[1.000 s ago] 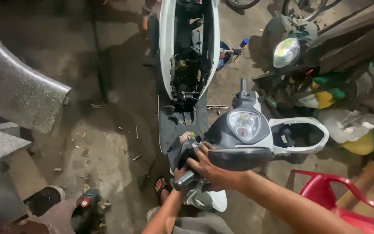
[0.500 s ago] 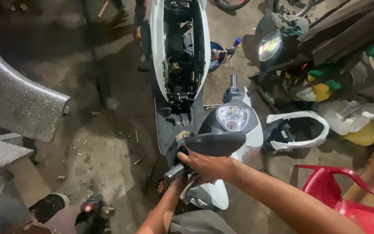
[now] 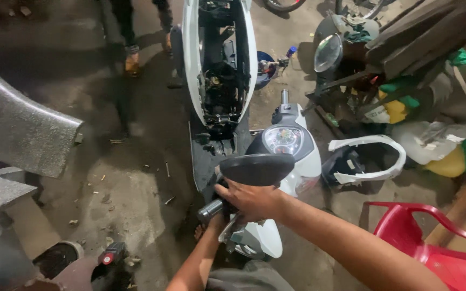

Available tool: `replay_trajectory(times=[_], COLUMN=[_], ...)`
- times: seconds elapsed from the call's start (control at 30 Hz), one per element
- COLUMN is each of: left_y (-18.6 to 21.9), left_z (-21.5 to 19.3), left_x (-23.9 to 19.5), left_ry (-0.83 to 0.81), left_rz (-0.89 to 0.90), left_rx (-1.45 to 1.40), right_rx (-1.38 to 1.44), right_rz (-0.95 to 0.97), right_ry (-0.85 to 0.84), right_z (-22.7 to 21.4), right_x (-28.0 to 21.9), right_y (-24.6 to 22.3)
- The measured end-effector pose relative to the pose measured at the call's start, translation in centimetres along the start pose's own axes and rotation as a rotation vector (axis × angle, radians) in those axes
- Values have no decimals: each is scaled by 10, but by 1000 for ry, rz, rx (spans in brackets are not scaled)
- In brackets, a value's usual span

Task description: The person works on the front section of a white scooter, manipulating wires and components within the handlebar area. They repeatedly connect and disconnect a wire harness, then remove the left handlebar grip and mirror assembly to access the internal wiring.

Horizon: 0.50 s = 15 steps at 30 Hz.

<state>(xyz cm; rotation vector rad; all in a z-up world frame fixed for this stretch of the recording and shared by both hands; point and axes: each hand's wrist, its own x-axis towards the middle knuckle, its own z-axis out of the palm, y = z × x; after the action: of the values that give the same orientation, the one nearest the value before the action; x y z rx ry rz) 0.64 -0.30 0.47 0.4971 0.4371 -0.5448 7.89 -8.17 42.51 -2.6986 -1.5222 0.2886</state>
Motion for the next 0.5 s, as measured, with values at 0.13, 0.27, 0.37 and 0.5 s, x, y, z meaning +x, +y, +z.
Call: replay_trajectory(times=[0.13, 0.27, 0.37, 0.5], left_y=[-20, -23, -18, -7], left_z=[-35, -33, -28, -12], left_x=[25, 29, 20, 6], left_ry=[-14, -17, -1, 13], left_rz=[-6, -4, 17, 17], left_rx=[-13, -14, -4, -33], right_rx=[17, 59, 22, 66], right_rz=[44, 69, 23, 65], right_ry=[-217, -210, -121, -319], right_z=[1, 3, 21, 2], right_x=[5, 2, -2, 6], right_y=[-1, 1, 4, 0])
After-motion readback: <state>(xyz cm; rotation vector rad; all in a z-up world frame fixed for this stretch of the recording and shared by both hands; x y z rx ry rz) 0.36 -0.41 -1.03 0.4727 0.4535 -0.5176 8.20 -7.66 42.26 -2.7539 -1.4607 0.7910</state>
